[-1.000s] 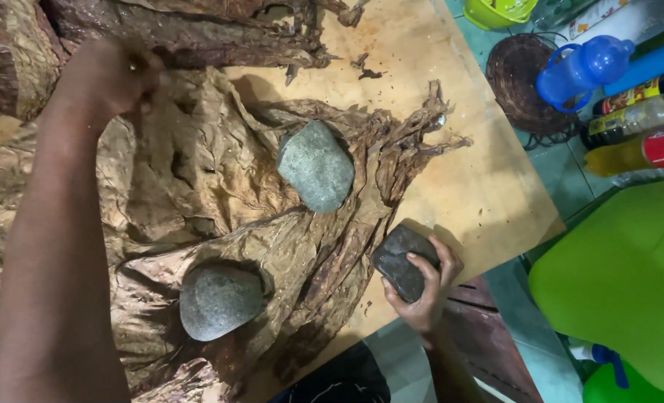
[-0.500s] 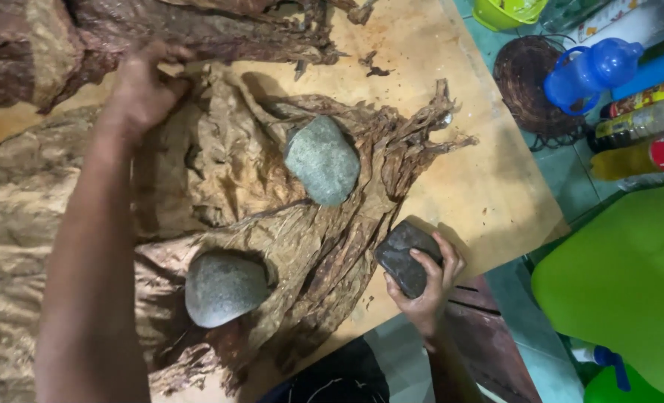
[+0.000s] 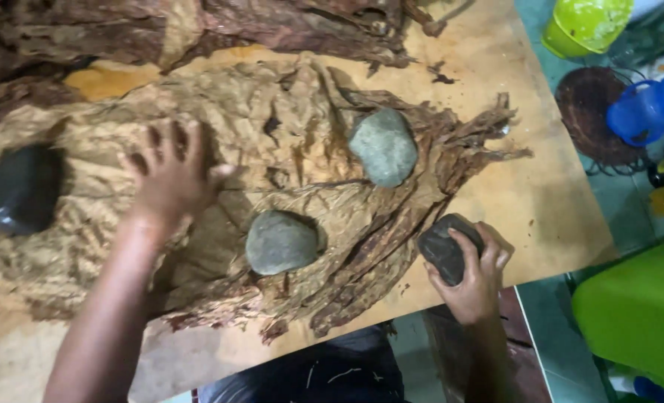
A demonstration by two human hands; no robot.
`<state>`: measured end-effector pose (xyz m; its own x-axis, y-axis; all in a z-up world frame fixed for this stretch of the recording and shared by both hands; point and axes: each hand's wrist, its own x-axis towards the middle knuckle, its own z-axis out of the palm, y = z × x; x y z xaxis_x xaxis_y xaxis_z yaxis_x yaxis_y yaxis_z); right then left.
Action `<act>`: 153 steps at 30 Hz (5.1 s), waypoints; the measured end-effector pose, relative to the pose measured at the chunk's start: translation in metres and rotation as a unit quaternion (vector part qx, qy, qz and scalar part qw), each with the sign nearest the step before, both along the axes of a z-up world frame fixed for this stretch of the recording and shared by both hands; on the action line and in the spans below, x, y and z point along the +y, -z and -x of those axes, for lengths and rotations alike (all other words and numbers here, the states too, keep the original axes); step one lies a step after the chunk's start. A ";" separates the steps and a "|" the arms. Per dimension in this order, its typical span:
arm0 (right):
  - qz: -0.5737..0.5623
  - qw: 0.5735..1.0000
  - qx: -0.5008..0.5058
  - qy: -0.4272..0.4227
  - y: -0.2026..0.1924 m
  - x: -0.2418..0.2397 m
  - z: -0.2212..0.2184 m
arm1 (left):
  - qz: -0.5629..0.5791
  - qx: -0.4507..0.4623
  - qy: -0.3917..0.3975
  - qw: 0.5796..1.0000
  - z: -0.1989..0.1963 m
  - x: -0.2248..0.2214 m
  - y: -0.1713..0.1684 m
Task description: Flattening and smoothing dried tobacco leaves on a wooden surface using stones as weights.
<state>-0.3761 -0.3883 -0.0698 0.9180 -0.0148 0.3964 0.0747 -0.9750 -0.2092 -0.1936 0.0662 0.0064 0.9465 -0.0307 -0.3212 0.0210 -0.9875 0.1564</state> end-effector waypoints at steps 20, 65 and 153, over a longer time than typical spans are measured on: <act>-0.364 0.930 -0.002 -0.052 -0.080 0.054 -0.041 | -0.001 -0.088 0.062 0.994 -0.037 0.018 0.047; -0.156 0.934 0.163 -0.277 0.014 0.268 -0.300 | 0.233 -0.163 -0.013 0.959 -0.179 0.100 0.046; -0.185 0.937 0.165 -0.247 -0.040 0.021 -0.318 | 0.124 -0.213 0.304 0.920 0.001 -0.238 0.018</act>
<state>-0.0579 -0.3673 -0.0300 0.9204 0.3646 0.1409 0.3696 -0.6944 -0.6175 -0.1951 -0.1719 -0.0119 0.7689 -0.6183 0.1625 -0.6385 -0.7296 0.2450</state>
